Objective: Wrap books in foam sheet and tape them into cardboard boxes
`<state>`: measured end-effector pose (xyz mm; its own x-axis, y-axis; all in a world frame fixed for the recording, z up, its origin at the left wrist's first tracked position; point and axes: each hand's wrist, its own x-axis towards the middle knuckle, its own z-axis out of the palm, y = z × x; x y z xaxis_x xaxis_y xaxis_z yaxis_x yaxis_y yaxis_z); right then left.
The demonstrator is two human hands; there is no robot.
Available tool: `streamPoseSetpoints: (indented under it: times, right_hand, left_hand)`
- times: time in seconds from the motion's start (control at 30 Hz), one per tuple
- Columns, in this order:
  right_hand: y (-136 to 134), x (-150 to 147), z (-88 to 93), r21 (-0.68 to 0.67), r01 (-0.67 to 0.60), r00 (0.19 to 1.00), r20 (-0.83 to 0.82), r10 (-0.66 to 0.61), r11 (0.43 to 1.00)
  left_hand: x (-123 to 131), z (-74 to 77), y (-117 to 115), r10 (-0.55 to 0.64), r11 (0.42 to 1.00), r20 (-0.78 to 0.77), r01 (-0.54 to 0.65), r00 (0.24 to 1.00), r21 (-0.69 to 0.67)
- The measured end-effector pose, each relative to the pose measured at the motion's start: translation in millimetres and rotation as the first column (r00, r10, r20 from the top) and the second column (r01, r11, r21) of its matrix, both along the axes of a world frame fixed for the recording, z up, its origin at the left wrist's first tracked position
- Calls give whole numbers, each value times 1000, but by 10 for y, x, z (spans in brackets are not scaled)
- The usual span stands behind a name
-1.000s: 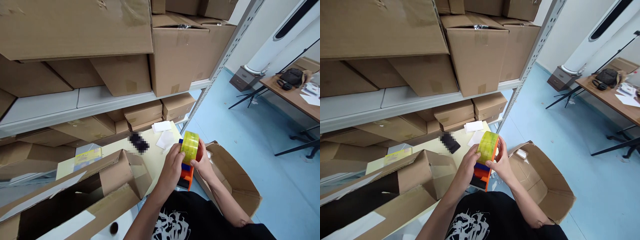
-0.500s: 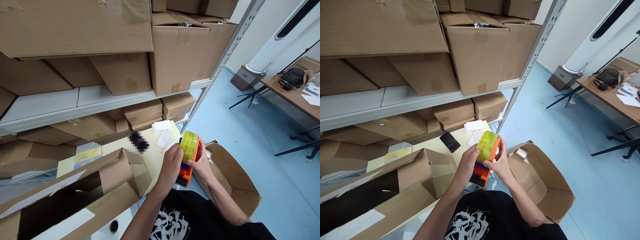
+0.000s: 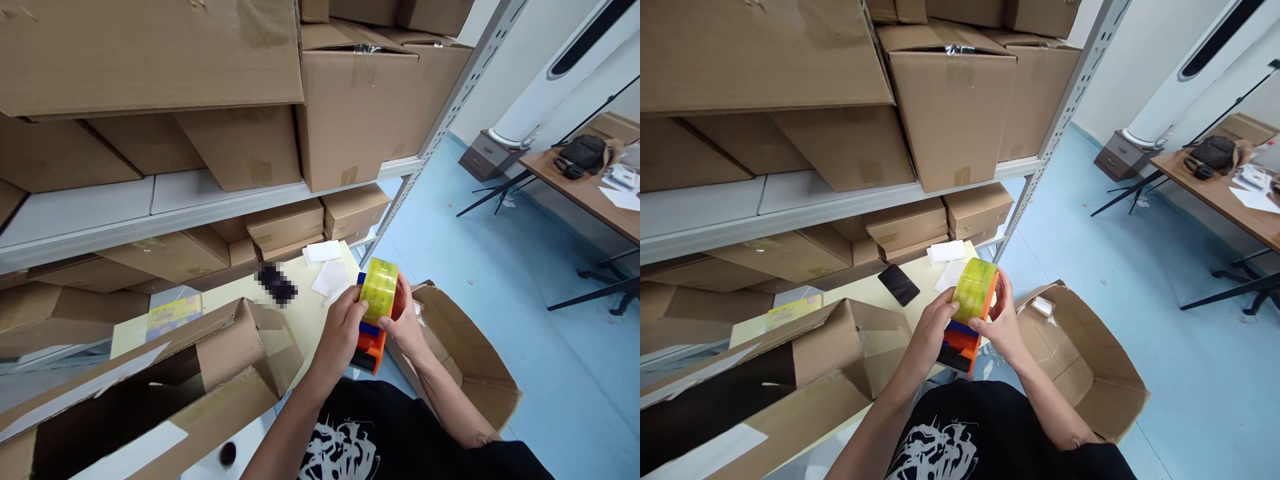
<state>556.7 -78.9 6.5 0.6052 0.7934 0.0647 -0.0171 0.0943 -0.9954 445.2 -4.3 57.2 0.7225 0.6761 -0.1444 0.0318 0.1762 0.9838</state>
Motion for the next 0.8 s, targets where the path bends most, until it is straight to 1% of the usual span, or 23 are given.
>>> streamPoseSetpoints:
  times: [0.07, 0.13, 0.3, 0.63, 0.8]
  right_hand:
    - [6, -3, 1, 22, 2, 1000, -10, -2, 1000]
    - [13, -10, 0, 36, 5, 1000, -7, -5, 999]
    - [17, -13, -23, 32, 14, 1000, 18, -14, 999]
    - [-7, -12, -52, 16, 37, 999, 21, -37, 999]
    - [-5, -6, -61, -3, 49, 999, 19, -49, 999]
  left_hand:
    - [2, 13, 13, 30, 1000, 27, -29, 999, -5]
    - [6, 11, 24, 50, 999, 15, -50, 999, -1]
    - [19, -14, 18, 36, 998, -82, -32, 996, 53]
    - [40, -58, 0, 46, 996, -71, -41, 996, 73]
    - [47, -72, 4, 40, 998, -66, -37, 997, 44]
